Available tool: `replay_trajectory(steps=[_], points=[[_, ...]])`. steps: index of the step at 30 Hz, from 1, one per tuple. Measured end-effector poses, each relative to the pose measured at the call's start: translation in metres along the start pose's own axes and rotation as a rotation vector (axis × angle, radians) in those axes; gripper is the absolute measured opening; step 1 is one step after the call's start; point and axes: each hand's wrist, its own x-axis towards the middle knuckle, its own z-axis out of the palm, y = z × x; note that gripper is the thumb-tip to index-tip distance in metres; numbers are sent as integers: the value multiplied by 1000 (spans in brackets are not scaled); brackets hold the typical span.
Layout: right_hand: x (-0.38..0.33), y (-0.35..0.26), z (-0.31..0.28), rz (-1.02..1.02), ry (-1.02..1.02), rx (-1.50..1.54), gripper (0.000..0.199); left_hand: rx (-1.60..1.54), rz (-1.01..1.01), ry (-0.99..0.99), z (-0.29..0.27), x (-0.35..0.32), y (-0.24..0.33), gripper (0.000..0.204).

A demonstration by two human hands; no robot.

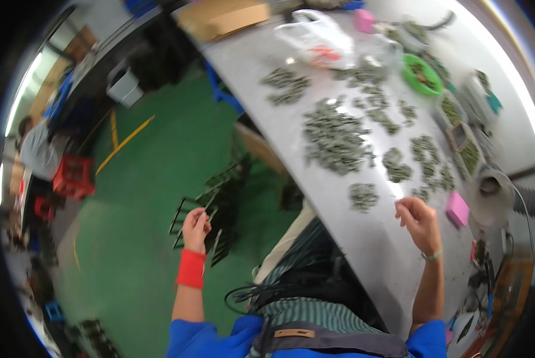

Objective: The person picks up green plastic pieces, inspects them, and uses a soldering tool to melt and join them to a larger green plastic frame on a workbench.

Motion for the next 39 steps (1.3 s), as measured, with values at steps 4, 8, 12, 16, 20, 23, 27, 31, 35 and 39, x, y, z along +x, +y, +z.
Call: replay_trajectory(steps=[4, 8, 12, 16, 20, 23, 27, 31, 35, 39], points=[[-9, -41, 55, -239, -387, -297, 15, -26, -121, 312, -110, 24, -83, 18], [-11, -52, 93, -163, -556, -556, 28, -61, -338, 522, -158, 15, -154, 16], [-15, -65, 106, -89, -539, -745, 31, 298, -393, 432, -169, 5, -212, 18], [-16, -76, 120, -20, -525, -906, 32, 488, -233, 270, -121, 39, -244, 21], [-15, -84, 135, 9, -536, -992, 31, 340, -227, 143, -96, 106, -259, 20], [-13, -87, 137, 25, -517, -1022, 30, 373, -108, 98, -52, 167, -244, 18], [-8, -88, 138, 80, -516, -1048, 30, 537, 153, 127, 12, 233, -199, 21], [-7, -89, 142, 178, -522, -1036, 30, 1052, 308, 261, 64, 290, -168, 34], [-4, -90, 146, 204, -534, -1034, 29, 1308, -92, 129, 69, 348, -160, 47], [-2, -87, 144, 261, -546, -1054, 29, 1318, -299, -67, 86, 378, -182, 56]])
